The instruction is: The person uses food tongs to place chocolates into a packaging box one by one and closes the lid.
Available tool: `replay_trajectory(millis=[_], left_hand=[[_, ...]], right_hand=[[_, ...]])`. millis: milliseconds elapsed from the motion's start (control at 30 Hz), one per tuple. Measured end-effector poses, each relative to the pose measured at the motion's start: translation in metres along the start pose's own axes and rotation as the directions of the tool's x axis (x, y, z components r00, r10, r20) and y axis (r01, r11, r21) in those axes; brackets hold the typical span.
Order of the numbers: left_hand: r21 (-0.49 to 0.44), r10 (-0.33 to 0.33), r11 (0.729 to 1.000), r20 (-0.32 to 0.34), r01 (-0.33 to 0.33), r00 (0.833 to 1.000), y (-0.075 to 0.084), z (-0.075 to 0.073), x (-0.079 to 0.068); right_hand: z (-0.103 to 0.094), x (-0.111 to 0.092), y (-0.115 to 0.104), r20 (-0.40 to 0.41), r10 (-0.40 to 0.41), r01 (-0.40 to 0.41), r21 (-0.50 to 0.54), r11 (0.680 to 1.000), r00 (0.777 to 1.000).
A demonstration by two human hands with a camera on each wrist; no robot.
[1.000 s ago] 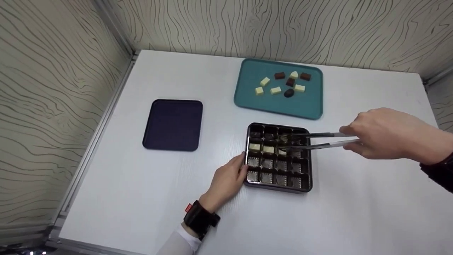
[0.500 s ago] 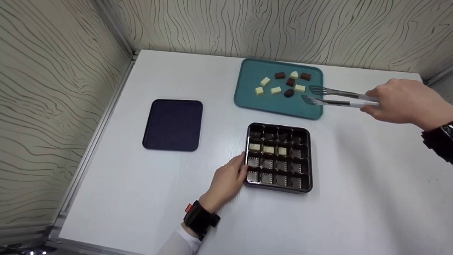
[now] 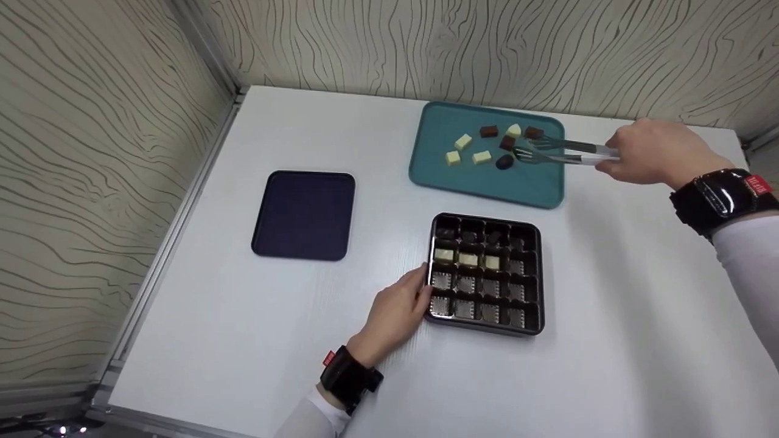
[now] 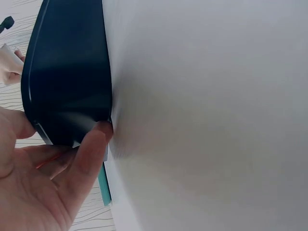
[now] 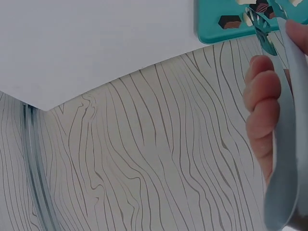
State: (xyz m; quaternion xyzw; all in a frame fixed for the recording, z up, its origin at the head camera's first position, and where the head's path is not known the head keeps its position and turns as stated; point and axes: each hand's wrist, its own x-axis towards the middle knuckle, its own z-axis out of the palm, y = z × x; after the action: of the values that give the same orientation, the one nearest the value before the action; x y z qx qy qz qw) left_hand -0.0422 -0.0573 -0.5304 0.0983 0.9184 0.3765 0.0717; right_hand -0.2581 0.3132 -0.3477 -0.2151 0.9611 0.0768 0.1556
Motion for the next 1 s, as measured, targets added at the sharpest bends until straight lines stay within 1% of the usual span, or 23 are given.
replay_trajectory(millis=[100,267,567,733,867,1000], left_hand=[[0.016,0.012,1.000,-0.006,-0.012,1.000,0.001,0.000,0.000],[0.025,0.011,1.000,-0.001,-0.011,1.000,0.002,0.000,0.000],[0.027,0.012,1.000,0.012,-0.012,1.000,0.002,0.000,0.000],[0.022,-0.002,1.000,0.010,0.002,1.000,0.001,0.000,0.001],[0.021,-0.001,1.000,0.006,0.001,1.000,0.000,0.000,0.001],[0.026,0.012,1.000,-0.001,-0.011,1.000,0.000,-0.001,0.001]], right_hand=[[0.000,0.004,0.000,0.010,0.012,-0.012,0.012,1.000,1.000],[0.003,0.010,0.001,0.023,0.024,-0.025,0.024,0.999,0.999],[0.009,0.012,0.006,0.035,0.002,-0.003,0.036,0.999,0.999],[0.006,0.014,0.004,0.039,-0.001,0.000,0.037,0.999,0.999],[0.004,0.017,0.001,0.046,0.015,-0.017,0.052,0.998,0.999],[0.001,0.020,-0.001,0.047,0.012,-0.015,0.060,0.998,0.999]])
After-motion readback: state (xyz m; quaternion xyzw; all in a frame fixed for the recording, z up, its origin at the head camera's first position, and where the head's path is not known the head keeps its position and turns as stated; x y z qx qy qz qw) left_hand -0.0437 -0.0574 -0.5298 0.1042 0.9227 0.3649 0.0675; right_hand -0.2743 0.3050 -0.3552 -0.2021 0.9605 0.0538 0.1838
